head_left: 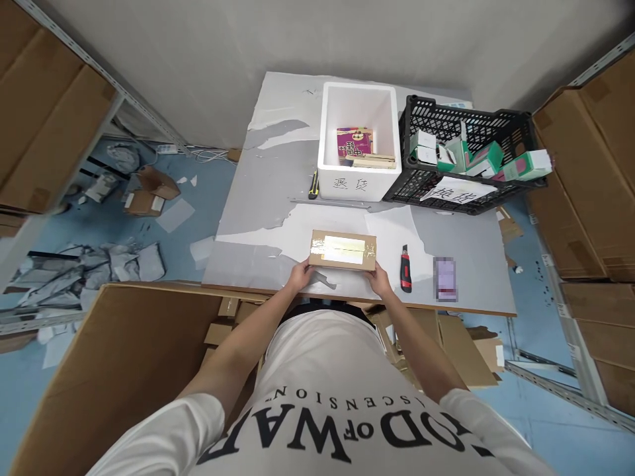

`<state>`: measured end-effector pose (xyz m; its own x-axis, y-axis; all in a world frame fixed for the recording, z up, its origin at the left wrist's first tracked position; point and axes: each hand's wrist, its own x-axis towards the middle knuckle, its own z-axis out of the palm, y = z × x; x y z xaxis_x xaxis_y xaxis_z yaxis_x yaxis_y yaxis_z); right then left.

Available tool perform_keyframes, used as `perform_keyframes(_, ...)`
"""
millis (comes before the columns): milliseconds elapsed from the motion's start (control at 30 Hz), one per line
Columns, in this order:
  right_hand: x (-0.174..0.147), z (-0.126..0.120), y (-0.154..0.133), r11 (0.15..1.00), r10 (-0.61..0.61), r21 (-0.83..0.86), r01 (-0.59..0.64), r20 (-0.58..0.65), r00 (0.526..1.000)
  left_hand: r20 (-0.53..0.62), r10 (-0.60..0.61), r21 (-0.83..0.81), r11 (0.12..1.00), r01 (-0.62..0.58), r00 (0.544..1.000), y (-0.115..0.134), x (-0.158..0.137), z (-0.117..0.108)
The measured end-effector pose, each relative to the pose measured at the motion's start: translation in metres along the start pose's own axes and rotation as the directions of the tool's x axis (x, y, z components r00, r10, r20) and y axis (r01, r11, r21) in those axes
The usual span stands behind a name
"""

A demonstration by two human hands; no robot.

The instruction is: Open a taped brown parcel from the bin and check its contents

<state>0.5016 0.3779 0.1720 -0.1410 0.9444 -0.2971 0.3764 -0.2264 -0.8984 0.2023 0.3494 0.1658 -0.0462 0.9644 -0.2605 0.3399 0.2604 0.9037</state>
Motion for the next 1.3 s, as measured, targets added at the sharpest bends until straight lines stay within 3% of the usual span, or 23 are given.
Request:
perform_keyframes(333, -0.013, -0.021, -0.035, 0.984, -0.053, -0.172, 0.049, -0.017, 0.998, -0.103, 0.055, 0.076, 0.996, -0.047, 0.993, 0.037, 0.007, -0.019)
perform_keyframes(533, -0.011, -0.028, -0.055, 0.967, -0.029, -0.253, 0.008, -0.082, 0.996, -0.150, -0.020, 0.139, 0.989, 0.041, 0.989, 0.058, 0.019, -0.017)
perform_keyframes(767, -0.004, -0.022, -0.053, 0.934, 0.066, -0.344, -0.094, -0.092, 0.994, -0.189, -0.116, 0.150, 0.978, 0.145, 0.975, 0.055, 0.024, -0.009)
perform_keyframes(1000, 0.010, -0.023, -0.042, 0.952, 0.131, -0.258, -0.168, -0.156, 0.979, -0.105, -0.130, 0.090, 0.986, 0.140, 0.986, 0.046, 0.031, -0.008)
perform_keyframes(1300, 0.009, -0.024, -0.030, 0.971, 0.182, -0.123, -0.204, -0.171, 0.968, -0.100, -0.145, -0.021, 0.989, 0.144, 0.984, 0.031, 0.031, -0.010)
